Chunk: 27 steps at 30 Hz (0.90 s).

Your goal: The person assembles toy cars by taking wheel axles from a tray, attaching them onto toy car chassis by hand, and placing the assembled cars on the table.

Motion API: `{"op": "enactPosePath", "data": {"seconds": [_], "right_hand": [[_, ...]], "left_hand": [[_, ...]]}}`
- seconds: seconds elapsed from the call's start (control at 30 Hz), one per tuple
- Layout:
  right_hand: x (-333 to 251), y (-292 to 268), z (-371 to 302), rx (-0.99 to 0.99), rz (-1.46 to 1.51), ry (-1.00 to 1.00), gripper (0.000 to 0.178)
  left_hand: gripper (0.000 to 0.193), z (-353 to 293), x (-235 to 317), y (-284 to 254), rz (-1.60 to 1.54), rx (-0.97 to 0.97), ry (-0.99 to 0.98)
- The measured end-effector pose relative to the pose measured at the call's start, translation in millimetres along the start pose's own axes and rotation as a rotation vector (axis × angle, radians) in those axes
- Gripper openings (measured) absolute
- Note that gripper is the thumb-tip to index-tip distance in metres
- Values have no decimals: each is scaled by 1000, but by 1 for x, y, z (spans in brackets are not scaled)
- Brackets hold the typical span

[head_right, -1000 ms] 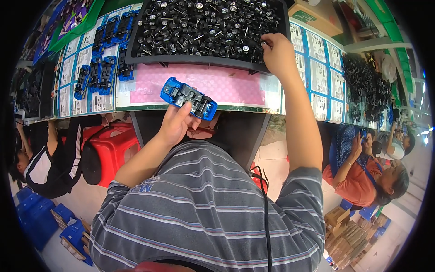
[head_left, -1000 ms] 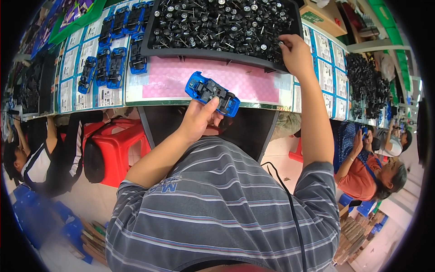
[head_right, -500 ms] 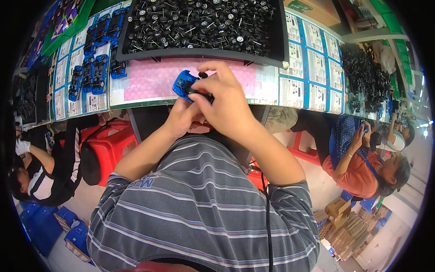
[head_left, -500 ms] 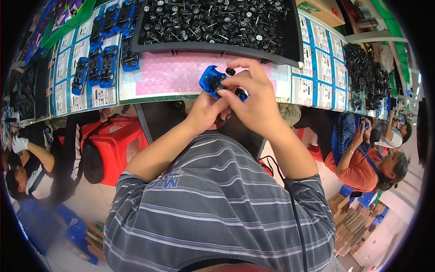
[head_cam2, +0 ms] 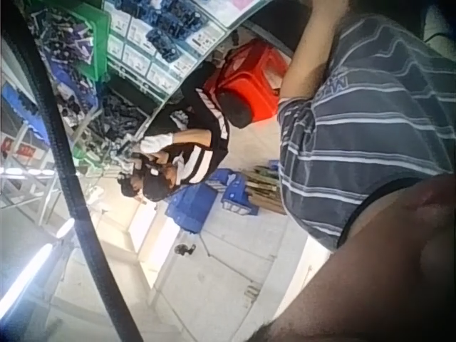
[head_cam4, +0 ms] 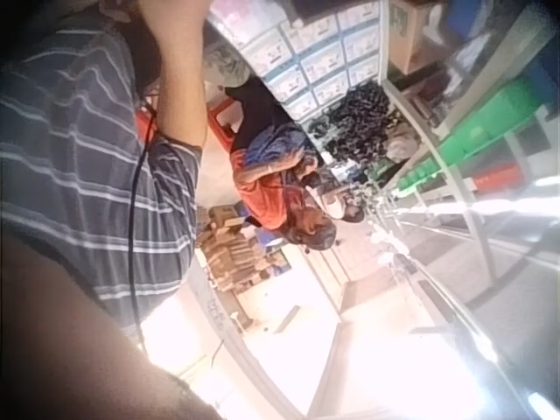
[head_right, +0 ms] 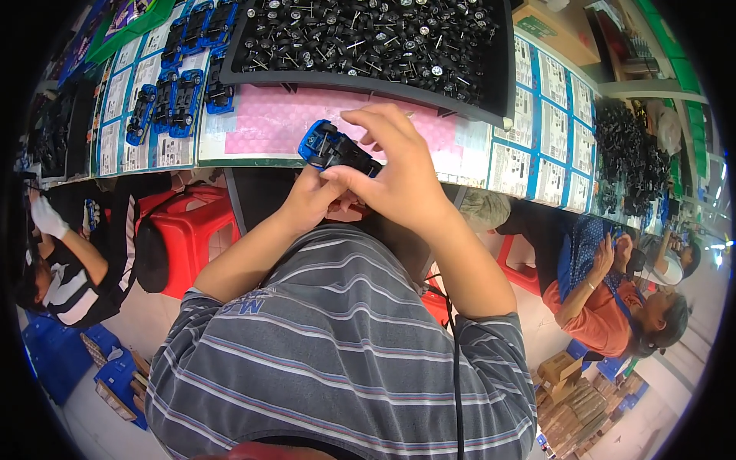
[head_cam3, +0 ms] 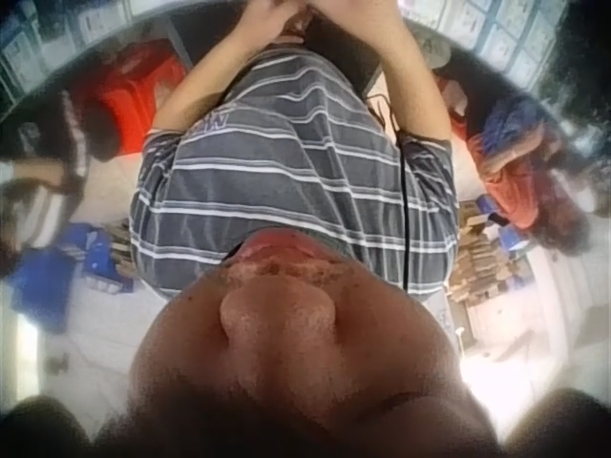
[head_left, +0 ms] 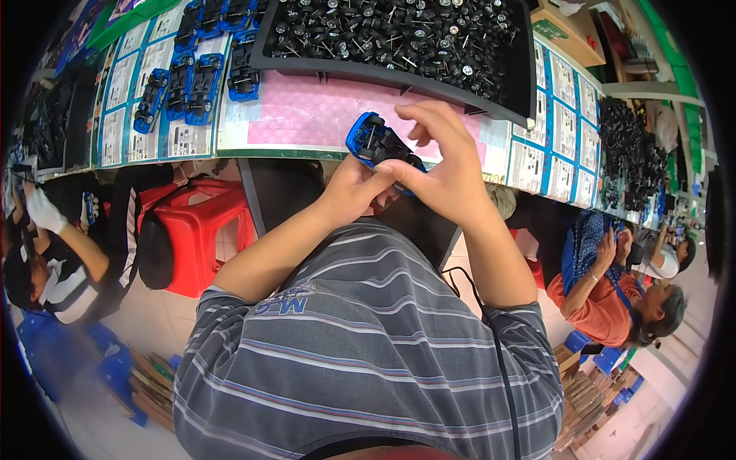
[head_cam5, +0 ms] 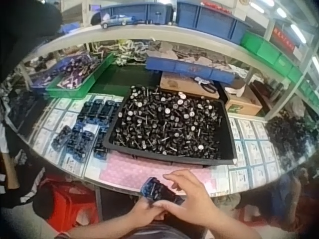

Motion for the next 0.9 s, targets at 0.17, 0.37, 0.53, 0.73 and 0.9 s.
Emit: {"op": "enactPosePath", "data": {"seconds": [0.17,0.37,0.53,0.73,0.9], "right_hand": [[0,26,0,67,-184,-148,53],[1,30,-6,116,-211,-72,48],[-2,30,-10,137,-215,-98,51],[-11,17,-6,113,-112,-95,51],[36,-16,-10,259,-184,3,29]], "left_hand": [[26,2,-8,0,94,-24,100],[24,1,-19,-6,107,-38,60],[27,0,-13,-2,32,-22,84],[38,-5,-12,-11,81,-80,69],[46,-20,6,-33,-13,113,230]]}}
Point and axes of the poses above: each hand's wrist, its own z-axis towards the middle knuckle, its own y-axis out of the palm, x = y × z, the point moved 3 cm from there along z, towards the middle knuckle, and after that the axes turned 8 degrees about y, right-handed, at the moved point
